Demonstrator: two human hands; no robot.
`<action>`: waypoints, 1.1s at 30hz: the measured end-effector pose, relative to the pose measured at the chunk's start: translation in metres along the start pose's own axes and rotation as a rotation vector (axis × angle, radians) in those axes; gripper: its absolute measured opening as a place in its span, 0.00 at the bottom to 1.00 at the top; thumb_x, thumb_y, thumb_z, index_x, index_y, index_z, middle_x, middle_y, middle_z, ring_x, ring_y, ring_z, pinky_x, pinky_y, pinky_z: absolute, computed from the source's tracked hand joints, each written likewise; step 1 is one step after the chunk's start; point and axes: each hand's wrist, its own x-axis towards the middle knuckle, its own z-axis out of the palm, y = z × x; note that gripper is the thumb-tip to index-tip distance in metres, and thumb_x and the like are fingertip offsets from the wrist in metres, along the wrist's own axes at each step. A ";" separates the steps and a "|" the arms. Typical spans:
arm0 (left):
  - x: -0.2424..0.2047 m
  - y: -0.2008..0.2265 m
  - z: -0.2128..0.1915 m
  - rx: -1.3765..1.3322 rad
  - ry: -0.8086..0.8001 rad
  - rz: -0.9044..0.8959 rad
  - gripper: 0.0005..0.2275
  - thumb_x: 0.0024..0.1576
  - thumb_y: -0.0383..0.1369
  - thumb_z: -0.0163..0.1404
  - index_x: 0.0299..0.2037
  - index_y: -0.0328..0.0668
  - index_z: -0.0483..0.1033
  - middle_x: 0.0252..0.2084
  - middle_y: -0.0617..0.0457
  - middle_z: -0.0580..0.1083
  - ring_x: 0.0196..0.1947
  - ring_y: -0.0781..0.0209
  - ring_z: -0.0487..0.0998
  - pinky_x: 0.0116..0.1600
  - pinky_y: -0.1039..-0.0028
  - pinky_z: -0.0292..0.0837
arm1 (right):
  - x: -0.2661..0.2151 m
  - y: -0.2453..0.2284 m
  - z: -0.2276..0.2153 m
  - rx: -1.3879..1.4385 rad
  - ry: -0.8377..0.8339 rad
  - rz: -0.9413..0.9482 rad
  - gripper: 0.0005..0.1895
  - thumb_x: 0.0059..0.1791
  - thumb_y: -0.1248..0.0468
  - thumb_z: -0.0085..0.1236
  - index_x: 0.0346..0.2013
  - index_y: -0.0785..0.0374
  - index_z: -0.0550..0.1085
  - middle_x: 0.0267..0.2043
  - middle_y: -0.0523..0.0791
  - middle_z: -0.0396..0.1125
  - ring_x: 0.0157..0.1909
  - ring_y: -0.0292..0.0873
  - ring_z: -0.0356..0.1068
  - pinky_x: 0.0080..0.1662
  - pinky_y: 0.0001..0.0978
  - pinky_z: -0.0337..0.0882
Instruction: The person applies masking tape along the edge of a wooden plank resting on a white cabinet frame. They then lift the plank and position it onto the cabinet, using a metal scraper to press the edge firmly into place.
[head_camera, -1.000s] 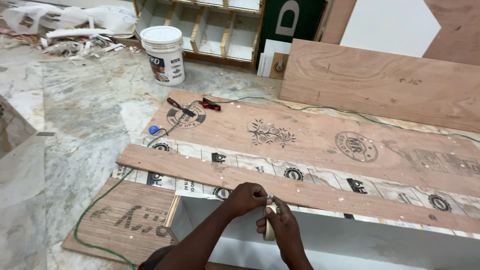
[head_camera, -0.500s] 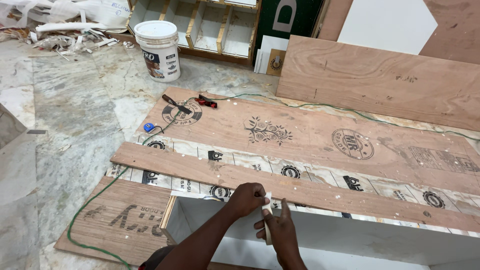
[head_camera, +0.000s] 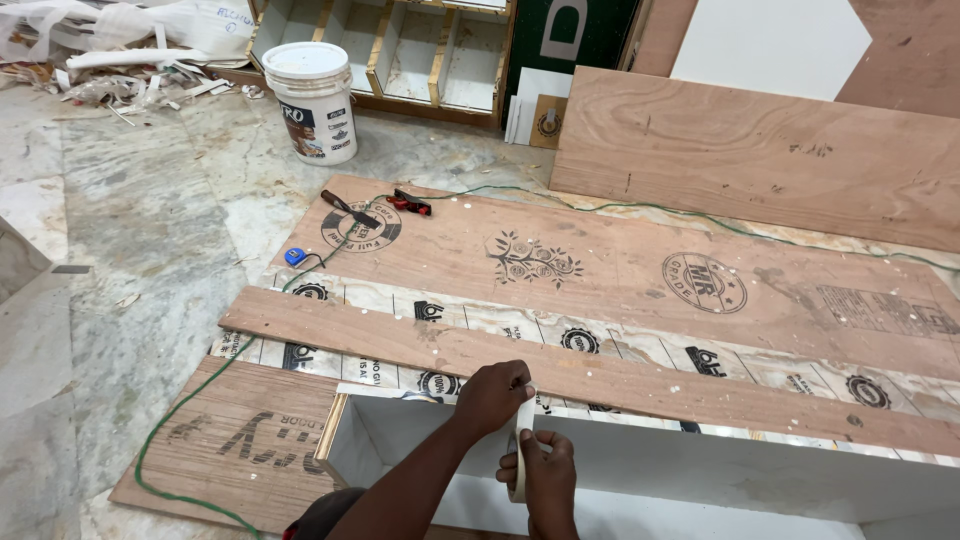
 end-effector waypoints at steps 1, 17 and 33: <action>0.001 -0.003 0.001 -0.016 0.008 0.006 0.08 0.55 0.38 0.57 0.36 0.43 0.77 0.32 0.51 0.79 0.35 0.51 0.80 0.40 0.60 0.73 | 0.000 0.000 0.000 -0.016 0.000 0.011 0.20 0.53 0.58 0.53 0.54 0.68 0.62 0.28 0.56 0.73 0.23 0.46 0.73 0.25 0.36 0.68; 0.004 -0.011 -0.005 -0.112 -0.007 0.004 0.08 0.56 0.35 0.58 0.36 0.40 0.76 0.29 0.51 0.78 0.31 0.56 0.80 0.38 0.65 0.72 | 0.003 0.005 0.005 -0.036 -0.038 -0.047 0.20 0.53 0.58 0.53 0.54 0.67 0.64 0.27 0.53 0.73 0.23 0.44 0.73 0.25 0.34 0.69; 0.002 -0.008 -0.007 -0.113 0.003 -0.001 0.08 0.55 0.36 0.58 0.36 0.40 0.75 0.29 0.49 0.78 0.31 0.54 0.79 0.38 0.63 0.72 | 0.011 0.016 0.008 0.059 -0.080 -0.016 0.16 0.54 0.59 0.50 0.54 0.64 0.68 0.24 0.51 0.72 0.21 0.43 0.71 0.24 0.34 0.67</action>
